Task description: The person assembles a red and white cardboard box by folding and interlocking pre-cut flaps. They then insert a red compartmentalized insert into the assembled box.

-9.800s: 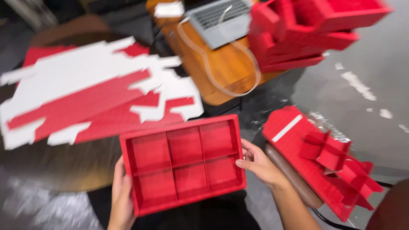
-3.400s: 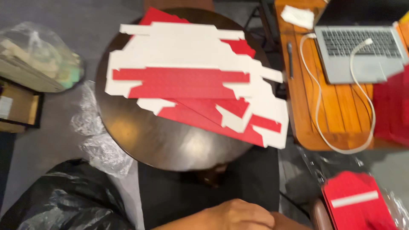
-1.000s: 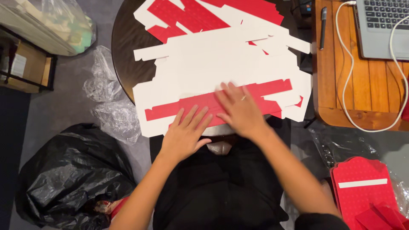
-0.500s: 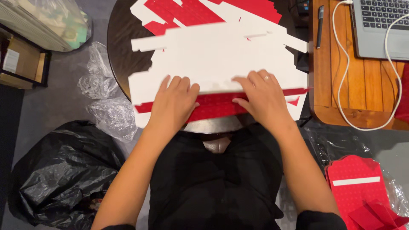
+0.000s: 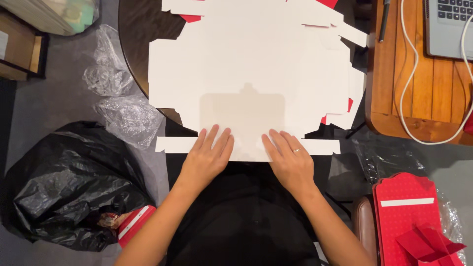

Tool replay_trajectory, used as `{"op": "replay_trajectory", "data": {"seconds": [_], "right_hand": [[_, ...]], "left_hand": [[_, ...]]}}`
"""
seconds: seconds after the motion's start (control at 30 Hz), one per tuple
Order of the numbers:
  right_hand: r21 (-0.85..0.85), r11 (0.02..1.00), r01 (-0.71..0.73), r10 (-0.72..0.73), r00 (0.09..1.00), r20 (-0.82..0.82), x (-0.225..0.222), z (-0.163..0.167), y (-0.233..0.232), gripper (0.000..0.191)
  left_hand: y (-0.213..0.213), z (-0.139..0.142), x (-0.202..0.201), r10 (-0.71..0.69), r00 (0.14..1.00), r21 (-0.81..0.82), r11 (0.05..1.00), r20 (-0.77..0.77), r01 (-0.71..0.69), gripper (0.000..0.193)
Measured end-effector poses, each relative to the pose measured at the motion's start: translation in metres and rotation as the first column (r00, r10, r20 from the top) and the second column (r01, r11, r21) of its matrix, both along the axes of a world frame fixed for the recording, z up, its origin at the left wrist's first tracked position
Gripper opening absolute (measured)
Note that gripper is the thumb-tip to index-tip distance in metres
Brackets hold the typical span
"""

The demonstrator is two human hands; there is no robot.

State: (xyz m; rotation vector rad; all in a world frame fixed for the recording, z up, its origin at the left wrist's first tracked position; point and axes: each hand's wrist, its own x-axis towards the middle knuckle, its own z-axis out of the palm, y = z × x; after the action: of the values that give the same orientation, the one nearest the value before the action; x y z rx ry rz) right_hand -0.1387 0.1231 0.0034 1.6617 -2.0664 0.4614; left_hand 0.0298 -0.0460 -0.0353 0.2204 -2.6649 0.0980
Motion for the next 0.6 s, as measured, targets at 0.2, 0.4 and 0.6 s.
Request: {"op": "replay_trajectory", "data": {"seconds": [0.2,0.4,0.6], "right_hand": [[0.017,1.000,-0.011,0.010,0.999,0.044,-0.003,0.004,-0.004,0.030],[0.130,0.987,-0.091,0.049,0.955,0.294,-0.021,0.016,-0.001,0.029],[0.382,0.899,-0.213,-0.059,0.807,0.588,-0.083,0.028,-0.034,0.024]], "left_hand": [[0.001,0.003,-0.004,-0.035,0.999,0.026,0.999,-0.001,0.035,0.031],[-0.010,0.031,-0.011,-0.061,0.997,0.231,0.972,0.036,0.052,0.020],[-0.061,0.050,-0.043,-0.208,0.919,0.554,0.832,0.334,-0.013,0.013]]}}
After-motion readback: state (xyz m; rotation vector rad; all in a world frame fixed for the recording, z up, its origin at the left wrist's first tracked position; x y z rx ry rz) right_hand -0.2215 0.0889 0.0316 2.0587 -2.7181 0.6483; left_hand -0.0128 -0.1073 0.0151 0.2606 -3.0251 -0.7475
